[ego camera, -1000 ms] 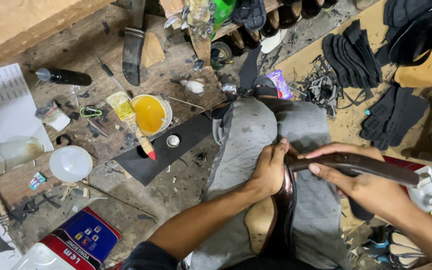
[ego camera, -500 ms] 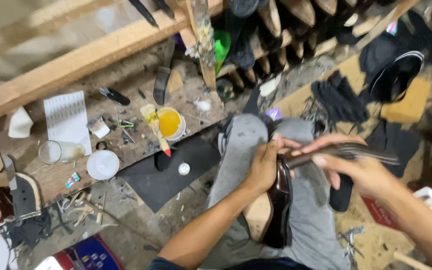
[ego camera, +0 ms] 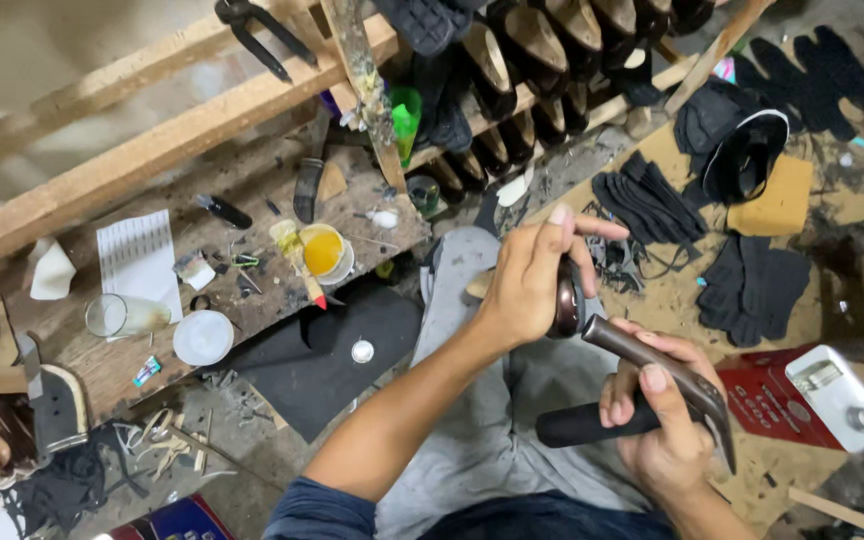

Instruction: The person sits on the floor and works on a brown shoe over a wooden last on their lap. They press and rub the sole edge with a curved hand tool, peel the sole back to expose the glued surface, press the sole back onto the shoe, and repeatedly press along the edges to bond the sole.

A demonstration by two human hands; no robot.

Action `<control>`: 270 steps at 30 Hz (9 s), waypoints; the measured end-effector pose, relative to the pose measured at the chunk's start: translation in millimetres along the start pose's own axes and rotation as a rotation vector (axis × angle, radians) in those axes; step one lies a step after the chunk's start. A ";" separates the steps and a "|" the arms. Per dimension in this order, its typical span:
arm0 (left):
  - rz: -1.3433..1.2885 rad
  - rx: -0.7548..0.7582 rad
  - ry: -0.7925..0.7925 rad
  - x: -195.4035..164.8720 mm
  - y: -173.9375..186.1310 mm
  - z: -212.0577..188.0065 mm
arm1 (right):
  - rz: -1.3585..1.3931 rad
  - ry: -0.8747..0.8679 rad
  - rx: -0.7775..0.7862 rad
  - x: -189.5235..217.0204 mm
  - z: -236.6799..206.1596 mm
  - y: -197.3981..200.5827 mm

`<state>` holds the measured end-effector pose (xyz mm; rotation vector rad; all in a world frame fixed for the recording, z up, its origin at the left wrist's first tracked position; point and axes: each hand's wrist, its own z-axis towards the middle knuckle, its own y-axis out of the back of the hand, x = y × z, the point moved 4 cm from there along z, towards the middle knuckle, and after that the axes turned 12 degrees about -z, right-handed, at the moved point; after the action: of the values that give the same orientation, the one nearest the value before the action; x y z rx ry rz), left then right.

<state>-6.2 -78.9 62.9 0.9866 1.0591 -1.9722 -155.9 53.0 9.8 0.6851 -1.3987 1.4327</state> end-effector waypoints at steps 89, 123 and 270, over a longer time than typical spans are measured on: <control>-0.530 -1.025 0.362 136.1 -17.2 -164.2 | -1.195 -0.555 0.102 1.3 -43.3 40.2; -0.170 -0.949 0.342 159.7 1.3 -174.5 | -1.335 -0.685 0.099 -17.2 24.2 6.7; -0.364 -0.518 0.495 159.9 111.8 -118.6 | -0.287 -0.764 0.012 -103.8 51.8 34.9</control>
<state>44.5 -57.1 -158.7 1.0570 2.0238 -1.5965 -162.1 -17.8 -88.3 1.4771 -1.7585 0.9787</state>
